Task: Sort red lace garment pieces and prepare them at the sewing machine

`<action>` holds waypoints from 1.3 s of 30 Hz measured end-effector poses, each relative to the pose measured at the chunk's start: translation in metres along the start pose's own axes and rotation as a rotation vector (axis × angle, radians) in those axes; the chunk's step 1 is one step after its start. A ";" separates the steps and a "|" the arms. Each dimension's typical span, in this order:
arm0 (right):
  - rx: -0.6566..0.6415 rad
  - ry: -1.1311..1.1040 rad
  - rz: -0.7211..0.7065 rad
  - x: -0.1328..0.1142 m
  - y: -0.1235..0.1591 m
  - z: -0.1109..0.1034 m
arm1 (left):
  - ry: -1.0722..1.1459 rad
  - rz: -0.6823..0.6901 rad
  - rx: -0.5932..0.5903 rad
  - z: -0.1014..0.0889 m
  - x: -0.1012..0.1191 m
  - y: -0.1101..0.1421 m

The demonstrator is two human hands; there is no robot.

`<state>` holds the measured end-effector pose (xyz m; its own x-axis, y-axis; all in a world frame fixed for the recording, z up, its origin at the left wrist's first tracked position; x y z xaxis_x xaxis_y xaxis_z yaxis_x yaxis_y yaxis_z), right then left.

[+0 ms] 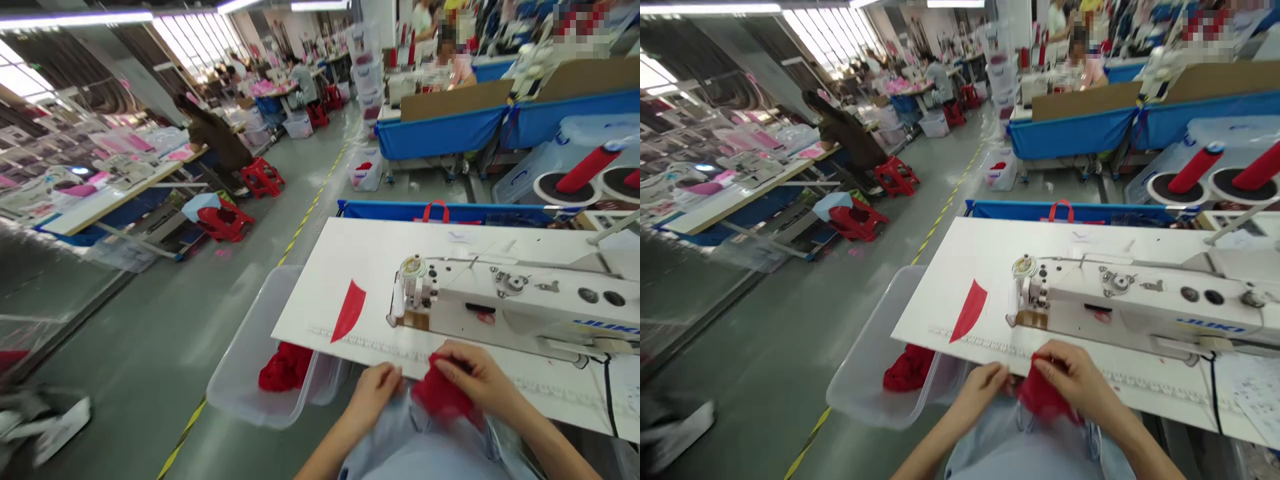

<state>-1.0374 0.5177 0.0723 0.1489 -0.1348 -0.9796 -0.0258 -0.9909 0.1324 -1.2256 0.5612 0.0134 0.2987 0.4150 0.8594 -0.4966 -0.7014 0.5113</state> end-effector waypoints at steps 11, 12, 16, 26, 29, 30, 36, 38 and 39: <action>-0.077 0.022 0.007 -0.018 0.004 0.008 | -0.271 0.663 -0.117 0.016 0.044 -0.010; -0.069 0.006 0.014 -0.017 0.005 0.007 | -0.250 0.653 -0.111 0.017 0.045 -0.009; -0.015 0.006 0.035 -0.015 0.008 0.003 | -0.239 0.589 -0.096 0.017 0.046 -0.009; 0.055 -0.013 0.109 0.011 0.009 -0.014 | 0.007 0.274 0.059 0.012 0.066 -0.013; 0.143 -0.116 0.162 0.018 0.009 -0.018 | 0.163 0.176 -0.010 0.014 0.055 -0.018; 0.178 -0.153 0.178 0.019 0.009 -0.019 | 0.176 0.149 -0.051 0.015 0.052 -0.019; 0.263 -0.255 0.225 0.013 0.007 -0.015 | -0.058 0.287 -0.047 0.012 0.057 -0.018; 0.251 -0.273 0.229 0.012 0.006 -0.013 | -0.105 0.321 -0.028 0.013 0.061 -0.018; 0.243 -0.280 0.233 0.012 0.005 -0.011 | -0.096 0.312 -0.034 0.014 0.061 -0.018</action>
<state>-1.0244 0.5106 0.0630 -0.1612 -0.3144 -0.9355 -0.2638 -0.8997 0.3478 -1.1872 0.5912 0.0568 0.2029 0.1254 0.9711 -0.6027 -0.7656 0.2248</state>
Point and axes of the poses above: each hand's wrist, its own y-axis away from the middle knuckle, its own z-axis out of the palm, x = y × z, the point moved 4 cm from there along -y, towards the middle knuckle, and after that the axes turned 1 degree about -y, right-handed, at the moved point
